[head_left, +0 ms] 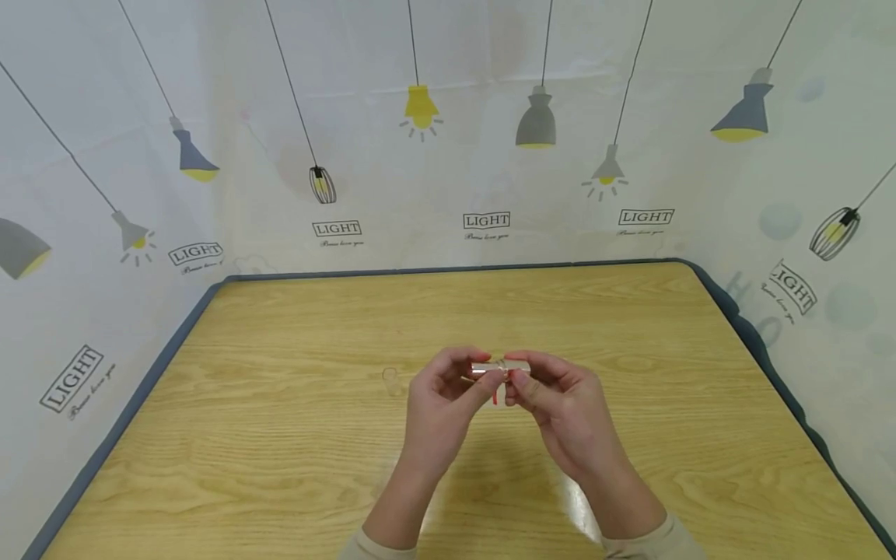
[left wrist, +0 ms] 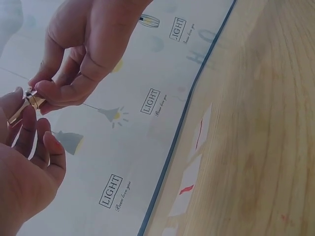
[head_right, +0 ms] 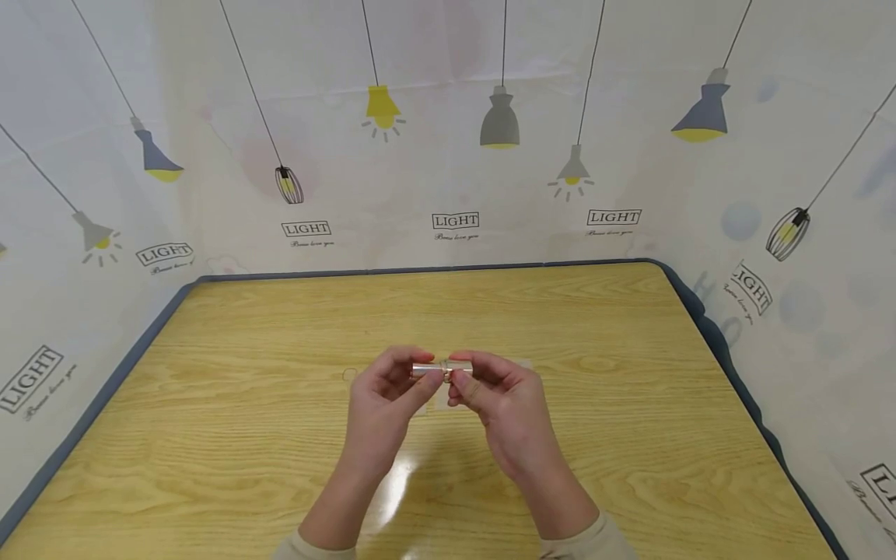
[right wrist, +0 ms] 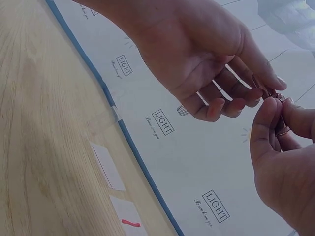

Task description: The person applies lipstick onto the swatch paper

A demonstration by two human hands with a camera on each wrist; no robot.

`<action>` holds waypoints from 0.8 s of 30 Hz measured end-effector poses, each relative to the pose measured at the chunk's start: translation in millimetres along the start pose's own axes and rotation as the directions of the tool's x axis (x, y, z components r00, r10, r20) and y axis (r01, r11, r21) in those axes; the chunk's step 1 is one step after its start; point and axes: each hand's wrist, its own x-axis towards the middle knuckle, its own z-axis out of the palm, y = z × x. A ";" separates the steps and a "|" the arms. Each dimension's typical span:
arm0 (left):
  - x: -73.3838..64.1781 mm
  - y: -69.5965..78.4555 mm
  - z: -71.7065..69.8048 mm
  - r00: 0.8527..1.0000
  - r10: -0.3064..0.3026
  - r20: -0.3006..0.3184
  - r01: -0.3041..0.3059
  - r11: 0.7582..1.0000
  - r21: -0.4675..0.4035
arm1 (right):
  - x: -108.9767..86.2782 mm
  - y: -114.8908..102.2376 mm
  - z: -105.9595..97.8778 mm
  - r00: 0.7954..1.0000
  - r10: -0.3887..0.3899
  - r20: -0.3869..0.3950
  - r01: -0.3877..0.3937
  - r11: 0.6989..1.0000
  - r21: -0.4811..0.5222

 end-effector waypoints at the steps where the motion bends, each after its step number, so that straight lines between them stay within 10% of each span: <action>1: -0.1 0.1 -0.3 1.000 0.007 0.001 -0.007 1.000 0.007 | 0.1 0.1 -0.1 1.000 0.005 -0.003 -0.005 1.000 -0.002; 24: -0.3 -2.7 1.2 0.994 0.026 -0.110 -0.014 0.994 0.106 | -2.7 2.1 2.1 1.000 0.022 -0.001 -0.022 1.000 -0.021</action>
